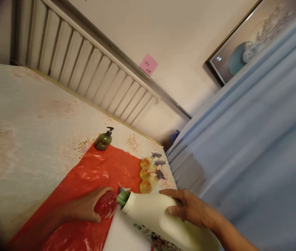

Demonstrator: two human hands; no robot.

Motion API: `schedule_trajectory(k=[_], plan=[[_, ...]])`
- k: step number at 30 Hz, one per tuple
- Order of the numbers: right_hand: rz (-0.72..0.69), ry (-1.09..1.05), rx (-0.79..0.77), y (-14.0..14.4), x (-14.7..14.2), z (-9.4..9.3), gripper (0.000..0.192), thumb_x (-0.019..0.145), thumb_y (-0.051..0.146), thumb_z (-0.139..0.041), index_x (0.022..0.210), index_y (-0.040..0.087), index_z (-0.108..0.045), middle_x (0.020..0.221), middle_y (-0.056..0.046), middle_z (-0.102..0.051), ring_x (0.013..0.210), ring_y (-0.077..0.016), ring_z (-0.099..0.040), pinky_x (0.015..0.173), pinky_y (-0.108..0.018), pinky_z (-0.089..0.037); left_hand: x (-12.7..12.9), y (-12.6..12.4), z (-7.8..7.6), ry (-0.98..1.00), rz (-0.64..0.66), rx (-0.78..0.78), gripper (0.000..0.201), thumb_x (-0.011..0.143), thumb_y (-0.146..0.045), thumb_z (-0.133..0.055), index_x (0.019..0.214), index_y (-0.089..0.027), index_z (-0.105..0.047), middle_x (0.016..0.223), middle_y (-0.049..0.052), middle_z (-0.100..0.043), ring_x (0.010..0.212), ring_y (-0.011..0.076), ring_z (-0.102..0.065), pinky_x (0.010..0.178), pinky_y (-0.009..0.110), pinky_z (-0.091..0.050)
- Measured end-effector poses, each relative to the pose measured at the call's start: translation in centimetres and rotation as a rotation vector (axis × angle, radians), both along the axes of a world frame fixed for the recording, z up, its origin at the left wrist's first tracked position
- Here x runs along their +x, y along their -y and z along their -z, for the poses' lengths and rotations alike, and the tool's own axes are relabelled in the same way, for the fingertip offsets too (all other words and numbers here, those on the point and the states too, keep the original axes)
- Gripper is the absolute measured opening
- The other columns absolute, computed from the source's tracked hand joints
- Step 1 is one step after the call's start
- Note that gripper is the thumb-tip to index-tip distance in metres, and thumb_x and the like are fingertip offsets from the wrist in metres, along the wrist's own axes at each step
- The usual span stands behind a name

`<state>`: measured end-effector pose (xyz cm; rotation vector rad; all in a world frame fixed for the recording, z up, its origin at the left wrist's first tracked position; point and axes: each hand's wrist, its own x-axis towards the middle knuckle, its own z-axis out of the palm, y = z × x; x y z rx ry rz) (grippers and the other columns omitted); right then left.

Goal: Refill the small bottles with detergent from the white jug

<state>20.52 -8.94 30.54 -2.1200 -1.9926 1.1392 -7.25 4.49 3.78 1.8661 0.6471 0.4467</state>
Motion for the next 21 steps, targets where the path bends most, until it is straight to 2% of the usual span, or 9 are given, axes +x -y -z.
schedule_trajectory(k=[5,10,17,21], plan=[[0.01,0.019,-0.01,0.0,0.1,-0.1,0.065,0.083,0.056,-0.066,0.138,0.024,-0.056,0.096,-0.004,-0.065,0.071,-0.0121,-0.051,0.054,-0.018,-0.042,0.0,0.0,0.2,0.047,0.022,-0.032,0.087,0.061,-0.024,-0.069,0.143,-0.026,-0.04,0.143,0.006,-0.055,0.129,0.0318,-0.052,0.101,0.039,-0.049],[-0.003,0.005,-0.013,-0.1,0.0,-0.1,0.064,0.084,0.056,-0.066,0.138,0.024,-0.055,0.094,-0.004,-0.065,0.07,-0.0118,-0.05,0.054,-0.018,-0.041,0.1,-0.1,0.3,0.012,0.011,-0.022,0.091,0.058,-0.024,-0.07,0.143,-0.028,-0.038,0.144,0.006,-0.053,0.129,0.0311,-0.053,0.098,0.036,-0.051],[0.004,0.012,-0.013,0.0,-0.1,-0.1,0.065,0.082,0.058,-0.066,0.137,0.023,-0.057,0.093,-0.004,-0.065,0.069,-0.0121,-0.05,0.053,-0.018,-0.04,-0.2,0.3,-1.1,0.028,0.014,-0.038,0.086,0.059,-0.021,-0.067,0.141,-0.024,-0.041,0.145,0.006,-0.054,0.13,0.0311,-0.052,0.105,0.039,-0.046],[0.008,0.001,-0.016,0.0,-0.1,-0.2,0.065,0.083,0.057,-0.066,0.137,0.022,-0.057,0.092,-0.004,-0.065,0.069,-0.0119,-0.05,0.054,-0.018,-0.04,-0.3,0.4,-1.2,0.061,0.01,-0.035,0.083,0.061,-0.023,-0.068,0.14,-0.021,-0.043,0.144,0.009,-0.054,0.127,0.032,-0.054,0.101,0.038,-0.049]])
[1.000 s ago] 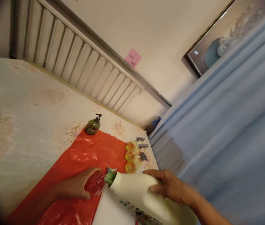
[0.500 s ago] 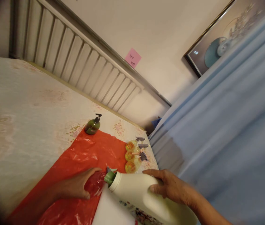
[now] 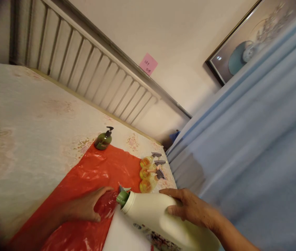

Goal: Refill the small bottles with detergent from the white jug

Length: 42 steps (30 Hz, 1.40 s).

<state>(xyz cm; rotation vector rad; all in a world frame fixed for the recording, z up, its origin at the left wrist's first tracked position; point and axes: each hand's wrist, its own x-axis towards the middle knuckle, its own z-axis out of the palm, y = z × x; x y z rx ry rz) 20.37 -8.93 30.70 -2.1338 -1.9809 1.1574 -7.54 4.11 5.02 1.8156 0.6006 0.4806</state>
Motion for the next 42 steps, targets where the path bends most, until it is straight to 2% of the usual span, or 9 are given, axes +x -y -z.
schedule_trajectory(k=[7,14,19,23,28,34,42], plan=[[-0.004,0.023,0.0,-0.07,0.1,-0.01,0.064,0.083,0.057,-0.066,0.137,0.023,-0.056,0.094,-0.004,-0.065,0.069,-0.0118,-0.05,0.054,-0.018,-0.041,0.25,-0.27,0.91,-0.028,-0.001,0.003,0.086,0.061,-0.028,-0.07,0.142,-0.025,-0.042,0.142,0.006,-0.056,0.131,0.0315,-0.051,0.102,0.036,-0.048],[0.004,0.035,0.0,-0.03,-0.05,-0.12,0.065,0.083,0.057,-0.066,0.138,0.024,-0.056,0.098,-0.004,-0.067,0.07,-0.0124,-0.052,0.055,-0.019,-0.041,0.18,-0.05,0.45,-0.022,0.003,-0.001,0.084,0.061,-0.025,-0.069,0.14,-0.024,-0.042,0.141,0.005,-0.057,0.121,0.0279,-0.059,0.095,0.032,-0.052],[-0.018,0.011,0.008,-0.13,-0.12,-0.21,0.063,0.084,0.055,-0.066,0.137,0.024,-0.057,0.093,-0.003,-0.067,0.067,-0.0107,-0.05,0.055,-0.019,-0.04,0.06,0.07,0.16,-0.012,0.001,-0.002,0.083,0.062,-0.025,-0.068,0.14,-0.024,-0.041,0.137,0.006,-0.059,0.113,0.0267,-0.063,0.09,0.032,-0.054],[-0.009,0.009,-0.001,-0.21,-0.05,-0.2,0.063,0.083,0.056,-0.067,0.137,0.024,-0.057,0.092,-0.003,-0.066,0.068,-0.0114,-0.05,0.054,-0.019,-0.04,0.1,-0.05,0.21,-0.004,0.019,-0.026,0.081,0.062,-0.024,-0.069,0.138,-0.026,-0.043,0.139,0.006,-0.058,0.117,0.0274,-0.061,0.091,0.033,-0.053],[-0.007,0.028,0.002,-0.19,-0.14,-0.18,0.064,0.083,0.056,-0.066,0.137,0.024,-0.057,0.095,-0.004,-0.066,0.07,-0.0125,-0.051,0.054,-0.019,-0.041,0.14,-0.2,0.44,-0.009,0.014,-0.016,0.085,0.059,-0.025,-0.07,0.139,-0.023,-0.043,0.141,0.007,-0.055,0.121,0.0305,-0.058,0.094,0.034,-0.052],[-0.016,0.005,-0.002,-0.17,-0.21,-0.25,0.064,0.084,0.055,-0.066,0.138,0.023,-0.056,0.096,-0.004,-0.067,0.07,-0.0124,-0.052,0.055,-0.019,-0.041,-0.01,-0.16,0.48,0.014,0.01,-0.018,0.081,0.062,-0.027,-0.068,0.139,-0.025,-0.044,0.139,0.005,-0.058,0.123,0.0319,-0.057,0.095,0.034,-0.051],[-0.016,0.0,-0.007,-0.23,-0.23,-0.26,0.063,0.083,0.056,-0.066,0.136,0.023,-0.058,0.095,-0.004,-0.067,0.072,-0.0132,-0.053,0.054,-0.019,-0.041,0.2,-0.12,0.54,-0.018,0.01,-0.025,0.084,0.06,-0.026,-0.069,0.14,-0.026,-0.042,0.139,0.003,-0.057,0.123,0.0296,-0.057,0.096,0.032,-0.05]])
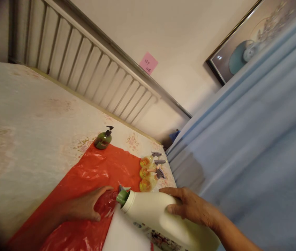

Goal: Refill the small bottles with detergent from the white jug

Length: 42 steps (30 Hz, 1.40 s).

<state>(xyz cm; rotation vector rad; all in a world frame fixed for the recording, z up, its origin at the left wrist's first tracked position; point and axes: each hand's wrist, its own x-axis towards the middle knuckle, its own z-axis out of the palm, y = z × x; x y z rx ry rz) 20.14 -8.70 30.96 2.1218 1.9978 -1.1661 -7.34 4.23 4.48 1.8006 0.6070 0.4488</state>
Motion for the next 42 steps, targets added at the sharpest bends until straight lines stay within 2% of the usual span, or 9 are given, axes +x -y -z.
schedule_trajectory(k=[6,15,22,27,35,42], plan=[[-0.003,0.016,0.006,0.0,-0.2,-0.1,0.063,0.083,0.057,-0.065,0.136,0.024,-0.058,0.093,-0.004,-0.067,0.07,-0.013,-0.053,0.054,-0.019,-0.041,-0.2,0.1,-0.4,0.012,-0.006,0.021,0.081,0.061,-0.025,-0.069,0.137,-0.025,-0.044,0.14,0.004,-0.056,0.122,0.0278,-0.058,0.097,0.032,-0.049],[0.002,0.037,0.008,0.0,0.0,0.0,0.064,0.083,0.056,-0.066,0.138,0.024,-0.056,0.098,-0.005,-0.068,0.073,-0.014,-0.054,0.056,-0.02,-0.042,0.1,-0.3,0.7,0.001,0.017,0.003,0.086,0.06,-0.026,-0.071,0.141,-0.028,-0.04,0.138,0.004,-0.058,0.12,0.0292,-0.058,0.093,0.033,-0.052],[0.006,0.036,0.008,0.1,0.0,0.0,0.064,0.083,0.057,-0.066,0.137,0.024,-0.057,0.095,-0.004,-0.067,0.07,-0.013,-0.053,0.055,-0.02,-0.042,0.1,-0.1,0.4,0.039,0.018,0.013,0.084,0.061,-0.026,-0.069,0.14,-0.026,-0.041,0.139,0.005,-0.057,0.116,0.0297,-0.061,0.092,0.035,-0.053],[-0.003,0.016,0.008,0.0,0.0,0.0,0.063,0.083,0.057,-0.066,0.137,0.025,-0.057,0.096,-0.004,-0.068,0.071,-0.0135,-0.054,0.055,-0.019,-0.042,0.1,-0.2,0.2,0.006,0.02,0.016,0.084,0.059,-0.026,-0.071,0.139,-0.028,-0.043,0.141,0.005,-0.056,0.126,0.0324,-0.055,0.1,0.038,-0.049],[-0.009,0.009,0.006,-0.1,-0.1,-0.2,0.061,0.085,0.054,-0.066,0.137,0.025,-0.057,0.096,-0.004,-0.067,0.072,-0.0126,-0.053,0.055,-0.018,-0.041,-0.1,-0.2,0.5,0.026,0.023,0.002,0.082,0.063,-0.027,-0.07,0.14,-0.029,-0.041,0.141,0.003,-0.055,0.125,0.028,-0.056,0.097,0.033,-0.051],[0.002,0.007,0.002,0.0,-0.1,-0.2,0.061,0.085,0.054,-0.066,0.137,0.024,-0.057,0.098,-0.005,-0.068,0.072,-0.0129,-0.054,0.056,-0.019,-0.041,0.0,-0.2,0.3,0.023,0.005,0.017,0.083,0.061,-0.025,-0.07,0.14,-0.026,-0.042,0.143,0.003,-0.054,0.13,0.0306,-0.051,0.102,0.033,-0.047]])
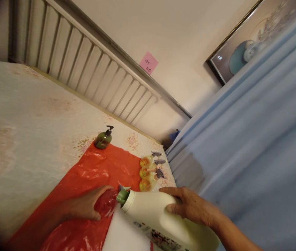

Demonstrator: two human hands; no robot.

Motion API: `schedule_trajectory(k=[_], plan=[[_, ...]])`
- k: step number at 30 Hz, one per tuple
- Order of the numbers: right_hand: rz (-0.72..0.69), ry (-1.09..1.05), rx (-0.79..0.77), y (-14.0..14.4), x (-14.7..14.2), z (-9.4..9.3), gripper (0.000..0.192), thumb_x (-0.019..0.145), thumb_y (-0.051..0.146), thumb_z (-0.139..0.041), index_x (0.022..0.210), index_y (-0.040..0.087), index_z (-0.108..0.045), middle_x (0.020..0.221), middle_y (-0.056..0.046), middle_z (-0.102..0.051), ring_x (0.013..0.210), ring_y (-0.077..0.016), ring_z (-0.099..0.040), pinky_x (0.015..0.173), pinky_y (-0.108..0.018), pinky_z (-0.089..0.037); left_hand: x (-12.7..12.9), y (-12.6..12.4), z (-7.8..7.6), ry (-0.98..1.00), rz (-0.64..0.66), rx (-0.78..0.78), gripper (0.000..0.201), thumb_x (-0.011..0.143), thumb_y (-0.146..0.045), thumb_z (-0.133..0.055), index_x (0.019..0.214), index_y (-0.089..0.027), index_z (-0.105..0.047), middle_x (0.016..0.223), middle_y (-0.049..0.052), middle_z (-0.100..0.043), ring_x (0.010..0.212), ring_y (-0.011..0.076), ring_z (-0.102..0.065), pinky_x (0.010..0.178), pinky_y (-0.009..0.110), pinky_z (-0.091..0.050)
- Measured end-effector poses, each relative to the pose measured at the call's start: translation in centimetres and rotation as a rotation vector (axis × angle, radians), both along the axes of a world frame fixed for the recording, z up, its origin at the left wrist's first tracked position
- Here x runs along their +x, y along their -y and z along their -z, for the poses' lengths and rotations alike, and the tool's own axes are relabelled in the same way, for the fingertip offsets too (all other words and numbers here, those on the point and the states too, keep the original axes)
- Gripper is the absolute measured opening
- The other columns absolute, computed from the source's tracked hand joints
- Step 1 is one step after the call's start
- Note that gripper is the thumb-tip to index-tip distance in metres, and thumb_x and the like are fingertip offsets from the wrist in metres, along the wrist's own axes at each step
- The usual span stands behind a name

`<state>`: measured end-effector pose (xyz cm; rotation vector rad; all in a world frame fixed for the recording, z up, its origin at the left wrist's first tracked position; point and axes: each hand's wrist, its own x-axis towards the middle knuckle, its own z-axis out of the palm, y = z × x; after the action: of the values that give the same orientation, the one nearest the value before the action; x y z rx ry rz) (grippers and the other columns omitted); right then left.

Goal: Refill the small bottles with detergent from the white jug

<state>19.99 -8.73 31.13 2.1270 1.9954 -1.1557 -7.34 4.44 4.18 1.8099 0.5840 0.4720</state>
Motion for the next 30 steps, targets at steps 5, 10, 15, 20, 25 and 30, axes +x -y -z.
schedule_trajectory(k=[5,10,15,20,25,30], plan=[[-0.009,0.003,-0.001,0.01,-0.11,-0.04,0.063,0.084,0.055,-0.065,0.137,0.023,-0.056,0.098,-0.005,-0.068,0.074,-0.0137,-0.054,0.056,-0.019,-0.042,0.02,-0.07,0.14,-0.016,0.003,0.003,0.086,0.061,-0.026,-0.07,0.142,-0.023,-0.04,0.144,0.006,-0.054,0.13,0.0318,-0.051,0.104,0.036,-0.047],[-0.021,0.01,0.003,-0.18,0.06,-0.03,0.063,0.085,0.055,-0.066,0.138,0.022,-0.056,0.099,-0.005,-0.068,0.073,-0.0134,-0.054,0.056,-0.019,-0.042,-0.06,-0.07,-0.05,-0.009,0.01,-0.016,0.087,0.061,-0.026,-0.07,0.142,-0.022,-0.04,0.146,0.009,-0.051,0.13,0.0329,-0.052,0.102,0.039,-0.049],[-0.007,-0.001,-0.001,-0.2,0.2,0.05,0.061,0.085,0.053,-0.067,0.138,0.023,-0.056,0.096,-0.003,-0.067,0.071,-0.0121,-0.053,0.055,-0.018,-0.041,-0.13,0.11,-0.29,0.002,-0.001,-0.01,0.084,0.063,-0.027,-0.07,0.141,-0.025,-0.041,0.144,0.008,-0.054,0.127,0.0324,-0.054,0.1,0.039,-0.05],[-0.011,0.002,0.004,-0.13,0.24,0.04,0.06,0.086,0.052,-0.066,0.138,0.024,-0.056,0.1,-0.004,-0.068,0.074,-0.0132,-0.055,0.057,-0.019,-0.043,0.03,0.06,0.07,0.001,-0.012,0.016,0.083,0.061,-0.029,-0.071,0.14,-0.024,-0.044,0.142,0.007,-0.056,0.131,0.0353,-0.05,0.104,0.04,-0.047],[-0.026,0.011,0.002,-0.22,0.02,-0.1,0.06,0.086,0.053,-0.066,0.137,0.023,-0.057,0.097,-0.004,-0.068,0.072,-0.0125,-0.054,0.056,-0.019,-0.041,0.02,-0.02,0.08,0.007,-0.003,0.004,0.083,0.06,-0.028,-0.071,0.139,-0.027,-0.045,0.141,0.006,-0.057,0.13,0.0342,-0.051,0.103,0.041,-0.048],[-0.023,-0.025,-0.005,-0.26,-0.11,-0.12,0.057,0.086,0.052,-0.066,0.136,0.024,-0.058,0.097,-0.004,-0.068,0.073,-0.0122,-0.054,0.056,-0.018,-0.041,-0.06,0.09,-0.39,0.005,0.002,-0.012,0.083,0.06,-0.028,-0.071,0.139,-0.028,-0.044,0.142,0.004,-0.056,0.128,0.0317,-0.054,0.103,0.039,-0.048]])
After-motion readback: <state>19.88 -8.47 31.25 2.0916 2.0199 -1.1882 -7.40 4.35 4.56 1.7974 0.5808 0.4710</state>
